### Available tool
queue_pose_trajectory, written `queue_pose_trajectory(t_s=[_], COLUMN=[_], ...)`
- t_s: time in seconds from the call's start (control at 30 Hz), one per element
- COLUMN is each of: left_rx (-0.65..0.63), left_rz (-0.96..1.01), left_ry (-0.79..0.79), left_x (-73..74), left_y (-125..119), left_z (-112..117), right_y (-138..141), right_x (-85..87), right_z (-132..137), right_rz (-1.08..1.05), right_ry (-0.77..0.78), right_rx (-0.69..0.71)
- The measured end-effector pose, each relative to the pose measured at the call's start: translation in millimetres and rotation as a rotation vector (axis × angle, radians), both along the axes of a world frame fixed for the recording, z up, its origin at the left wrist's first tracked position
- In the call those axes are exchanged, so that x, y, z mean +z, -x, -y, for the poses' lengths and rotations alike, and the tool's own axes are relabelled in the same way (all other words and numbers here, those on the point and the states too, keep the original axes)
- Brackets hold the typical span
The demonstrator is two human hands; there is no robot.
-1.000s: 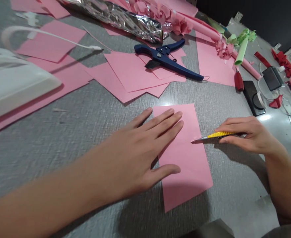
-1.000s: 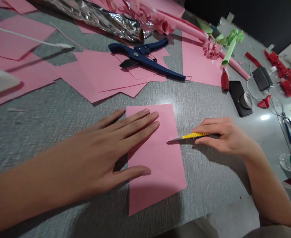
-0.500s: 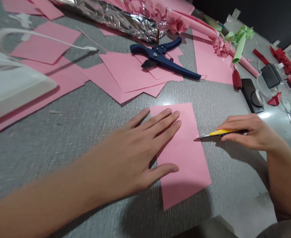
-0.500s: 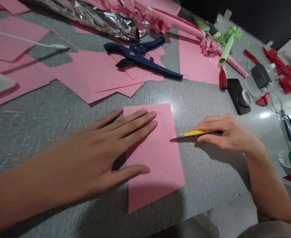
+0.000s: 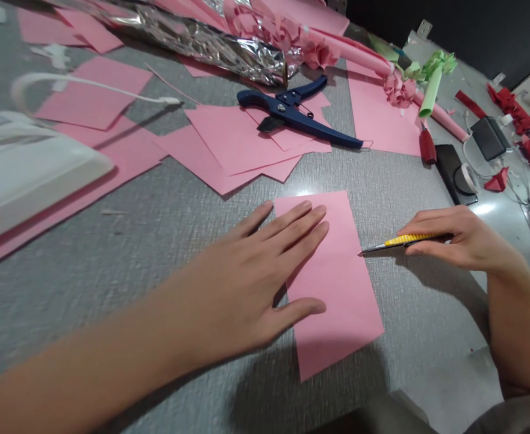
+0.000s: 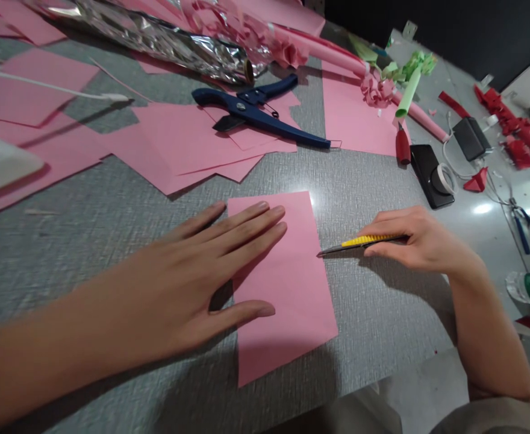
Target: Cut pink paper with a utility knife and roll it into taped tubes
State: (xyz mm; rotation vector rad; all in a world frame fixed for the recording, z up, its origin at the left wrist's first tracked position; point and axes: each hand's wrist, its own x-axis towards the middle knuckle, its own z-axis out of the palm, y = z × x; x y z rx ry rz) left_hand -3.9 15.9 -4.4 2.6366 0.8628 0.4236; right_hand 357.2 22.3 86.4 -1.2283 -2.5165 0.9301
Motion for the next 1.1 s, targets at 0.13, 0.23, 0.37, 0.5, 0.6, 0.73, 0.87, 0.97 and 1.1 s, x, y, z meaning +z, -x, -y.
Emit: queue_pose_trajectory(t_s=[0.13, 0.23, 0.37, 0.5, 0.6, 0.73, 0.87, 0.97, 1.1], left_rx=[0.003, 0.001, 0.000, 0.007, 0.004, 0.008, 0.000, -0.001, 0.002], left_rz=[-0.017, -0.037, -0.062, -0.074, -0.066, -0.047, -0.051, -0.070, -0.123], left_ry=[0.002, -0.009, -0.013, -0.016, -0.038, -0.051, -0.053, -0.065, -0.055], left_x=[3.0, 2.7, 2.3, 1.8, 0.0, -2.0, -1.4, -0.5, 1.4], left_y=[0, 0, -1, -2, -2, -2, -2, -2, -3], left_z=[-1, -1, -1, -1, 0, 0, 0, 0, 0], right_y=[0, 0, -2, -4, -5, -6, -6, 0, 13], right_x=[0.6, 1.2, 2.1, 2.7, 3.1, 4.2, -0.2, -14.4, -41.3], right_z=[0, -1, -1, -1, -1, -1, -1, -1, -2], right_rz=[-0.006, -0.014, -0.011, 0.002, -0.003, -0.029, -0.151, -0.272, -0.407], right_ry=[0.014, 0.026, 0.031, 0.026, 0.025, 0.022, -0.009, -0.002, 0.101], right_rx=[-0.011, -0.015, -0.022, -0.037, -0.035, -0.051, -0.194, -0.349, -0.502])
